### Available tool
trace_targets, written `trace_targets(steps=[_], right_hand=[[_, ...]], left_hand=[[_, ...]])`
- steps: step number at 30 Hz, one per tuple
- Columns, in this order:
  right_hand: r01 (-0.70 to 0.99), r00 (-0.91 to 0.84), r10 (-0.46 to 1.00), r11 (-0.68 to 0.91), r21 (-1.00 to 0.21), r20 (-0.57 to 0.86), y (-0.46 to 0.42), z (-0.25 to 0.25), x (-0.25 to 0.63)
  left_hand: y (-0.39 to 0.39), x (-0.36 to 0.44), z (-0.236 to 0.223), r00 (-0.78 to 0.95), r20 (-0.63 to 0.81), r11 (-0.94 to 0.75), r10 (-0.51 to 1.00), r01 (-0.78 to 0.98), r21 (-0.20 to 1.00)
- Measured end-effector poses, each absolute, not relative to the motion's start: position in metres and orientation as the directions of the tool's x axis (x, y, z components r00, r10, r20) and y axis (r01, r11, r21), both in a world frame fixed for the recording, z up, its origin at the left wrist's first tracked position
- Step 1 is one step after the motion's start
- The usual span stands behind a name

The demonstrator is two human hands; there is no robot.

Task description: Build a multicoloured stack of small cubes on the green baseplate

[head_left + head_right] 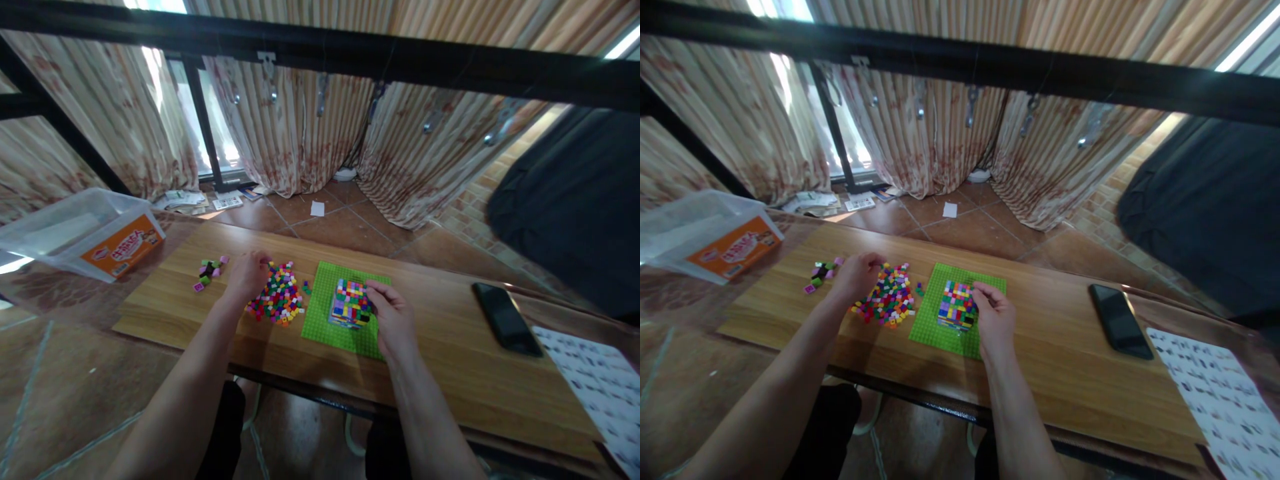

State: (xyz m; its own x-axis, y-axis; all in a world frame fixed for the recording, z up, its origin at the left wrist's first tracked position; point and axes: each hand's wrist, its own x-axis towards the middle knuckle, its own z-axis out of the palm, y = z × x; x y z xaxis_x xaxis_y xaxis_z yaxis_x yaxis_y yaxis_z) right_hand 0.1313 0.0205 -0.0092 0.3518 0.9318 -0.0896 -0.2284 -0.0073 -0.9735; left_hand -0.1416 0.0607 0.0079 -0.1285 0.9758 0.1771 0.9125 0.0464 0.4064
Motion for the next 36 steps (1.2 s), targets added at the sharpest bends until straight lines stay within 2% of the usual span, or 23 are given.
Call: trace_targets(steps=[3, 5, 9, 13, 23, 36], right_hand=[[-0.229, 0.358, 0.93, 0.002, -0.973, -0.082, 0.021, -0.008, 0.129], [-0.237, 0.357, 0.93, 0.005, -0.971, -0.083, 0.021, -0.008, 0.128], [-0.268, 0.361, 0.929, 0.015, -0.963, -0.086, 0.023, -0.007, 0.126], [-0.28, 0.35, 0.933, 0.017, -0.96, -0.086, 0.023, -0.005, 0.126], [-0.282, 0.275, 0.957, -0.008, -0.959, -0.089, 0.025, -0.006, 0.128], [-0.268, 0.301, 0.951, 0.009, -0.963, -0.075, 0.027, -0.009, 0.129]], left_hand=[[0.053, -0.128, 0.021, -0.052, 0.248, -0.114, 0.967, 0.787, 0.606], [0.045, -0.11, 0.031, 0.023, 0.337, -0.263, 0.941, 0.678, 0.687], [0.025, -0.064, 0.048, 0.27, 0.447, -0.518, 0.853, 0.542, 0.662], [0.012, -0.031, 0.048, 0.459, 0.478, -0.662, 0.748, 0.482, 0.573], [0.012, -0.018, 0.031, 0.545, 0.473, -0.719, 0.692, 0.577, 0.387], [0.011, -0.011, 0.025, 0.41, 0.546, -0.67, 0.731, 0.584, 0.458]])
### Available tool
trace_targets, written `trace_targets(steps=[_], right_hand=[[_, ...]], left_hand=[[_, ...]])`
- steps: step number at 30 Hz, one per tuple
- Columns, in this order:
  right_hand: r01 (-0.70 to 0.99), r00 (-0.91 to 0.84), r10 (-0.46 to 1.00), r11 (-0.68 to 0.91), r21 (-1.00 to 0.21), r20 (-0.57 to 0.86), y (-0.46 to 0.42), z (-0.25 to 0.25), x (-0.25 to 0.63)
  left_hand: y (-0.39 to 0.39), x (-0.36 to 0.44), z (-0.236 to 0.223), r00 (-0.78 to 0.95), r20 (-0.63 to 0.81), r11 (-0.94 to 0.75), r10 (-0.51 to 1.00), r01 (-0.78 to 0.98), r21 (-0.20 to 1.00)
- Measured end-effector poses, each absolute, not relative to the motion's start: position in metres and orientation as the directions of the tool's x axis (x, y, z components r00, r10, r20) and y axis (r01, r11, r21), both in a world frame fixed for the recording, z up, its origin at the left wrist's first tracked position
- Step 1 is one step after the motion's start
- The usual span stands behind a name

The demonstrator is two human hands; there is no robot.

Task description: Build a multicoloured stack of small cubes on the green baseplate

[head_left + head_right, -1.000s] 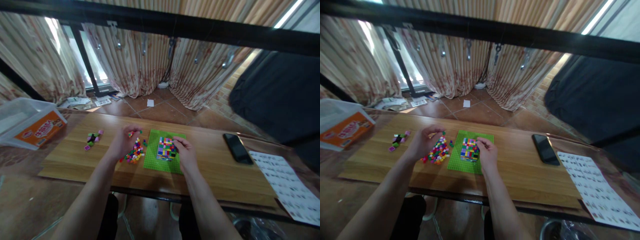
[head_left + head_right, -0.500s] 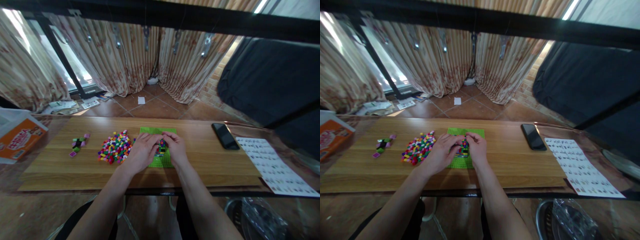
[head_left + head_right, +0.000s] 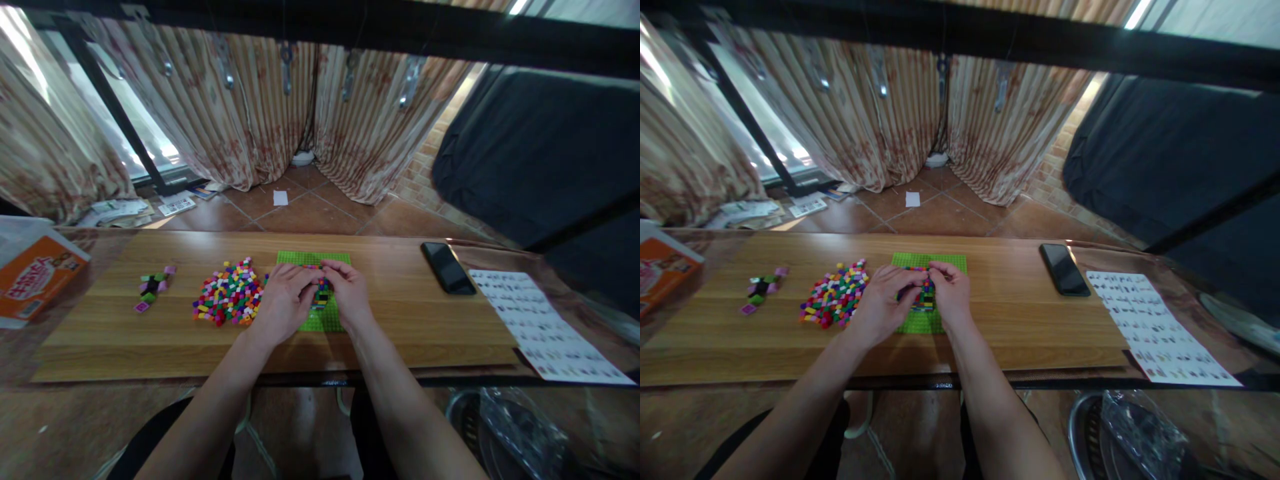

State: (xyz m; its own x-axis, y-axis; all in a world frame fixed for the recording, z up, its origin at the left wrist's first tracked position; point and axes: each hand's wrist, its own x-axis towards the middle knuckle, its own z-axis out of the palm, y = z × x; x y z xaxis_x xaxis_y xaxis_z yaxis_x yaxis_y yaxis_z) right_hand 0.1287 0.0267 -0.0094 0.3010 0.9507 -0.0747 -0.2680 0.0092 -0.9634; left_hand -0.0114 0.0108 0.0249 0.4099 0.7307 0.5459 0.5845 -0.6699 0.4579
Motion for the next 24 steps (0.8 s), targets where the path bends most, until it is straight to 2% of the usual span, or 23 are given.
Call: trace_targets(steps=[14, 24], right_hand=[[-0.255, 0.305, 0.95, 0.007, -0.967, -0.073, 0.025, -0.006, 0.128], [-0.239, 0.303, 0.951, 0.008, -0.971, -0.066, 0.025, -0.006, 0.128]], left_hand=[[-0.002, -0.005, 0.021, 0.326, 0.64, -0.628, 0.696, 0.708, 0.324], [-0.001, -0.005, 0.019, 0.215, 0.585, -0.568, 0.782, 0.633, 0.527]])
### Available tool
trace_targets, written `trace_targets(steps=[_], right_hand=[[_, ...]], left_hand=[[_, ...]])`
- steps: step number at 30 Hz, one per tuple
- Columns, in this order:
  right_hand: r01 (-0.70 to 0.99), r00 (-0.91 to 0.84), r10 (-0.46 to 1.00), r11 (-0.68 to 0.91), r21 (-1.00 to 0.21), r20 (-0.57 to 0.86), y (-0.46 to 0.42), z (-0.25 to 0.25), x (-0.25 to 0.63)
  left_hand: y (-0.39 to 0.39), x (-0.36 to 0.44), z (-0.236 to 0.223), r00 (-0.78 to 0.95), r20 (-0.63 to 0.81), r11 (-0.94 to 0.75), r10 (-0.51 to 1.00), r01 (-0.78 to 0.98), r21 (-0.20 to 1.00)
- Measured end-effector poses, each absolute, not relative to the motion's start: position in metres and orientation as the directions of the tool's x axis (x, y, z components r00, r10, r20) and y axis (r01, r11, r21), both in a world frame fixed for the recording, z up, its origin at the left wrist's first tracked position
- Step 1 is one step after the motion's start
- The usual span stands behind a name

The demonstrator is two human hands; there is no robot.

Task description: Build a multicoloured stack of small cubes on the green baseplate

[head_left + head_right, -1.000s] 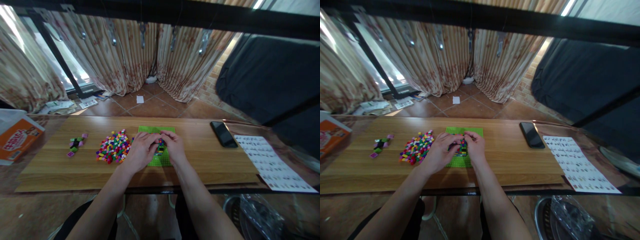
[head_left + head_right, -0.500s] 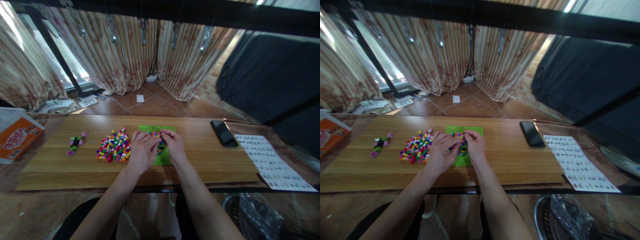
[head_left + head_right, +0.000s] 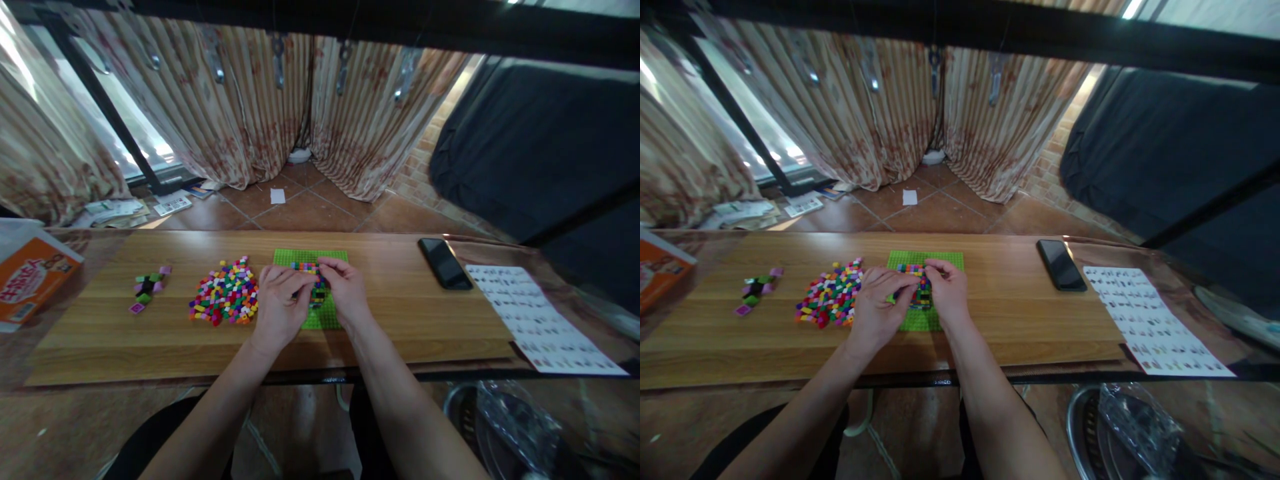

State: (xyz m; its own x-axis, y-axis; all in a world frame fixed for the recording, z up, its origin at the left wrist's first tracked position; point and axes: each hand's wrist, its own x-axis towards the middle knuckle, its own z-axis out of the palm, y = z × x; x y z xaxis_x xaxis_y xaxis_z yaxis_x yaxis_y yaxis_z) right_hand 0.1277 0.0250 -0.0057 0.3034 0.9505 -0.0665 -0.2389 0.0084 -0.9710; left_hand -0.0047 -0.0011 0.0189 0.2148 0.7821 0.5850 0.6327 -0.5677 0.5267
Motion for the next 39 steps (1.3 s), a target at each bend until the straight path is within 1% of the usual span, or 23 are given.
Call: trace_targets(steps=[4, 9, 15, 21, 28, 31, 35, 39], right_hand=[[-0.249, 0.305, 0.95, 0.008, -0.968, -0.071, 0.025, -0.005, 0.127], [-0.265, 0.311, 0.947, 0.011, -0.964, -0.074, 0.025, -0.006, 0.127], [-0.244, 0.316, 0.947, 0.023, -0.97, -0.057, 0.025, -0.006, 0.127], [-0.249, 0.316, 0.947, 0.019, -0.968, -0.063, 0.025, -0.004, 0.127], [-0.25, 0.317, 0.946, 0.01, -0.968, -0.072, 0.024, -0.003, 0.126], [-0.238, 0.292, 0.954, -0.003, -0.971, -0.074, 0.022, 0.001, 0.126], [-0.216, 0.21, 0.973, -0.047, -0.975, -0.093, 0.018, 0.007, 0.131], [-0.16, 0.147, 0.984, -0.074, -0.984, -0.098, 0.016, 0.007, 0.135]], left_hand=[[-0.004, -0.002, 0.014, 0.147, 0.575, -0.534, 0.805, 0.601, 0.594], [-0.006, 0.0, 0.011, 0.123, 0.601, -0.53, 0.789, 0.63, 0.567], [-0.005, 0.0, 0.009, 0.115, 0.598, -0.523, 0.793, 0.631, 0.573], [-0.005, -0.005, 0.008, 0.116, 0.598, -0.513, 0.793, 0.659, 0.551], [-0.005, -0.007, 0.011, 0.119, 0.577, -0.511, 0.808, 0.629, 0.586], [-0.003, -0.008, 0.01, 0.094, 0.581, -0.511, 0.809, 0.601, 0.615], [0.002, -0.013, 0.009, 0.035, 0.573, -0.483, 0.819, 0.58, 0.656], [0.007, -0.023, 0.01, -0.015, 0.55, -0.445, 0.835, 0.569, 0.692]])
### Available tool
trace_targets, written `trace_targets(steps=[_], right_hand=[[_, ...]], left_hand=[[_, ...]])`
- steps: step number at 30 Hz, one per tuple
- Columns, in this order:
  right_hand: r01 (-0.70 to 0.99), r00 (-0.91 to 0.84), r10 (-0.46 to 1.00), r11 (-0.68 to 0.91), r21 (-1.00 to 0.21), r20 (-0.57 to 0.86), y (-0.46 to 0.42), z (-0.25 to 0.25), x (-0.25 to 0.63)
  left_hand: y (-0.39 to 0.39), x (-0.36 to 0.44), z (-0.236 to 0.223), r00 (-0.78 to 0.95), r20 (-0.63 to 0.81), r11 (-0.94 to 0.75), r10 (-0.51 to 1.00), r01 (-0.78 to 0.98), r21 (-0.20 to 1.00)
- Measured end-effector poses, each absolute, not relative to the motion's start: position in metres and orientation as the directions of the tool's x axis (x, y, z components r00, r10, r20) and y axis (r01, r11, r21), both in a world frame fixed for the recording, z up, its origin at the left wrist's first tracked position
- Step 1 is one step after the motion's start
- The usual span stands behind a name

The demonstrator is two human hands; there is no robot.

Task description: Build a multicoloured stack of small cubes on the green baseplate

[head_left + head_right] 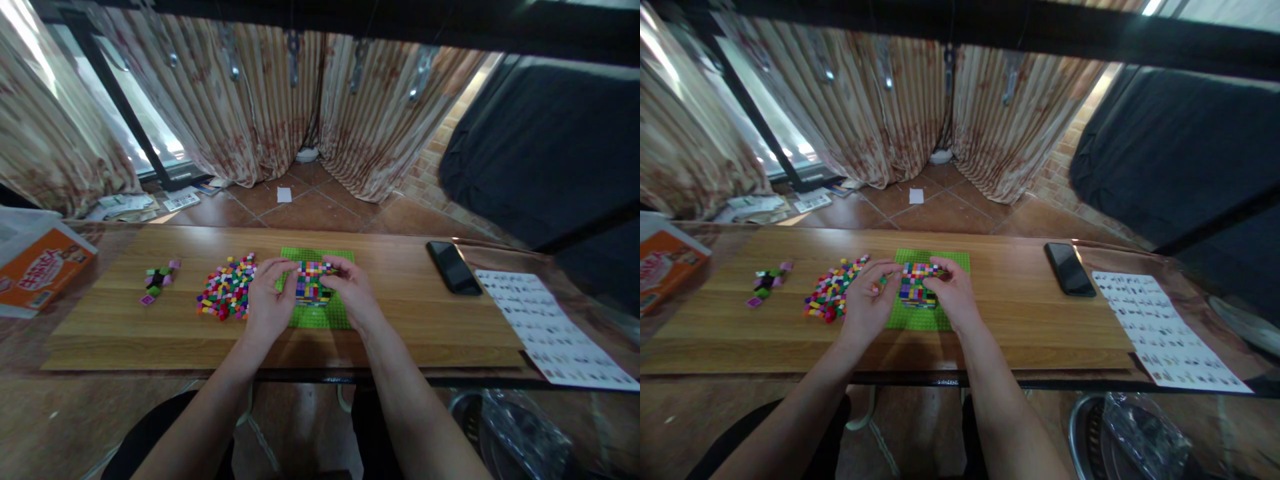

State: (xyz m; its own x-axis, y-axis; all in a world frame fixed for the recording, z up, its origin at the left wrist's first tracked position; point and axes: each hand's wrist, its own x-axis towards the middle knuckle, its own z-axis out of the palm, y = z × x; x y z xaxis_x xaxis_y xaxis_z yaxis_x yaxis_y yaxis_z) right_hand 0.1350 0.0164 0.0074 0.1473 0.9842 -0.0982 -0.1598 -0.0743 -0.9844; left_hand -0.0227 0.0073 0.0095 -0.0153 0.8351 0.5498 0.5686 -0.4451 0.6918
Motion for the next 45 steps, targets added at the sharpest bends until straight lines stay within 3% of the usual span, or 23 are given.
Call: trace_targets(steps=[18, 26, 31, 39, 45], right_hand=[[-0.099, 0.093, 0.991, -0.084, -0.992, -0.093, 0.014, 0.007, 0.138], [-0.207, 0.137, 0.982, -0.097, -0.974, -0.127, 0.015, 0.007, 0.138], [-0.277, 0.199, 0.967, -0.101, -0.956, -0.16, 0.015, 0.011, 0.135], [-0.278, 0.22, 0.961, -0.104, -0.955, -0.169, 0.016, 0.008, 0.134], [-0.271, 0.226, 0.962, -0.089, -0.959, -0.153, 0.016, 0.007, 0.134]], left_hand=[[0.024, -0.077, 0.003, -0.1, 0.386, -0.225, 0.917, 0.67, 0.707], [0.026, -0.08, -0.003, 0.123, 0.334, -0.279, 0.935, 0.836, 0.472], [0.026, -0.072, -0.005, 0.161, 0.289, -0.253, 0.944, 0.915, 0.315], [0.037, -0.069, -0.008, 0.213, 0.23, -0.26, 0.95, 0.945, 0.199], [0.045, -0.07, -0.012, 0.229, 0.205, -0.27, 0.951, 0.942, 0.2]])
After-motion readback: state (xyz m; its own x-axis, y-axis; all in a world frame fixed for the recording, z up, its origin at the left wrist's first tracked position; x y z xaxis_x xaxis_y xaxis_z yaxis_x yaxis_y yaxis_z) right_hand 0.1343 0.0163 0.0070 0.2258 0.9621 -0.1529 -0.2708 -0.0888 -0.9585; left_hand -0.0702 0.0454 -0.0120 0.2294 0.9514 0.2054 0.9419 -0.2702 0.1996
